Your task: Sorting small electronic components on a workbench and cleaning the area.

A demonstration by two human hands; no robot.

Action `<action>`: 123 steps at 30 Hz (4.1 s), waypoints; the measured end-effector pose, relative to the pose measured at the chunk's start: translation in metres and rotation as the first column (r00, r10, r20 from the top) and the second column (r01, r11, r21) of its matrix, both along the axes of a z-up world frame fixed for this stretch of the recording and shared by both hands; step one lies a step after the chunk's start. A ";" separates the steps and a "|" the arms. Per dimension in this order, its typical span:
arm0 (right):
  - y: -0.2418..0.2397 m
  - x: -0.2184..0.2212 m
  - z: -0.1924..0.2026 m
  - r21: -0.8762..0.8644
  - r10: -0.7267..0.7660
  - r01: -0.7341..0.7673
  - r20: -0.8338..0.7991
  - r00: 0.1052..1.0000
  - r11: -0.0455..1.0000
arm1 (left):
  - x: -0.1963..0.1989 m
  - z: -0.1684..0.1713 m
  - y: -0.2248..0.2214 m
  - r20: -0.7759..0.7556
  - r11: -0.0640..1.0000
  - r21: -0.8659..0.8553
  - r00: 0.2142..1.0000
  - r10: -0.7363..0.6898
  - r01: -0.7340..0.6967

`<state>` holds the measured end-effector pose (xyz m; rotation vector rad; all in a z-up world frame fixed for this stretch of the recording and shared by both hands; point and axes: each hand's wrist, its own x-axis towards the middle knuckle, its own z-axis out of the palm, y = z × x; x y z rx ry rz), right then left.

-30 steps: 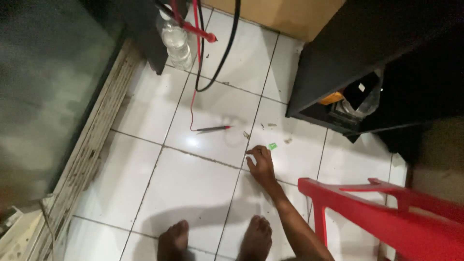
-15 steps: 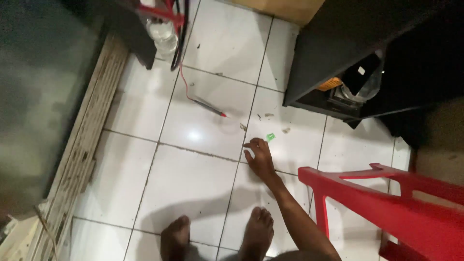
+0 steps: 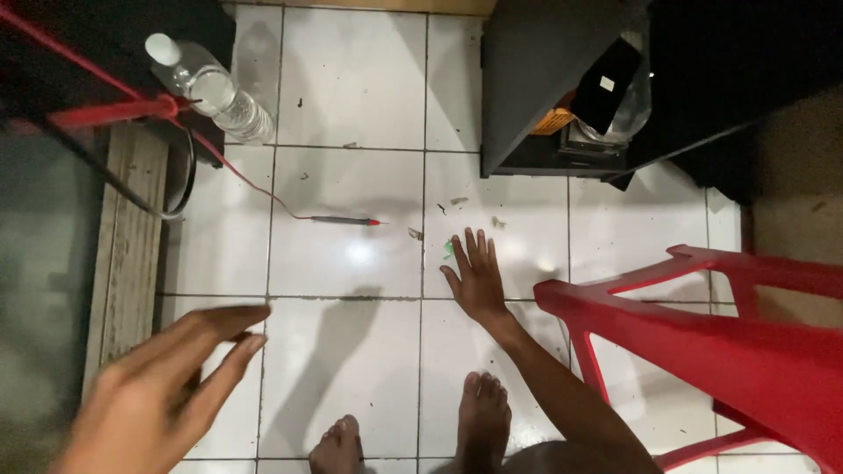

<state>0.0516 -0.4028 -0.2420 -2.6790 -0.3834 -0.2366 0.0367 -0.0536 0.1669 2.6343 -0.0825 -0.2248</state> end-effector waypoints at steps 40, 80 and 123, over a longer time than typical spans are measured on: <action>-0.018 -0.016 0.045 0.138 -0.293 0.517 -0.688 0.664 0.845 | 0.113 -0.171 0.012 -0.117 0.921 -0.388 0.991 -0.072 0.021; 0.127 0.067 0.431 0.882 0.263 -0.169 0.054 0.963 0.439 | -0.017 -0.023 -0.006 -0.607 0.859 -0.038 0.671 -0.426 0.511; 0.019 0.038 0.243 0.539 0.121 0.399 -0.693 0.711 0.742 | -0.030 -0.005 0.056 0.565 0.940 -0.340 0.806 0.178 0.031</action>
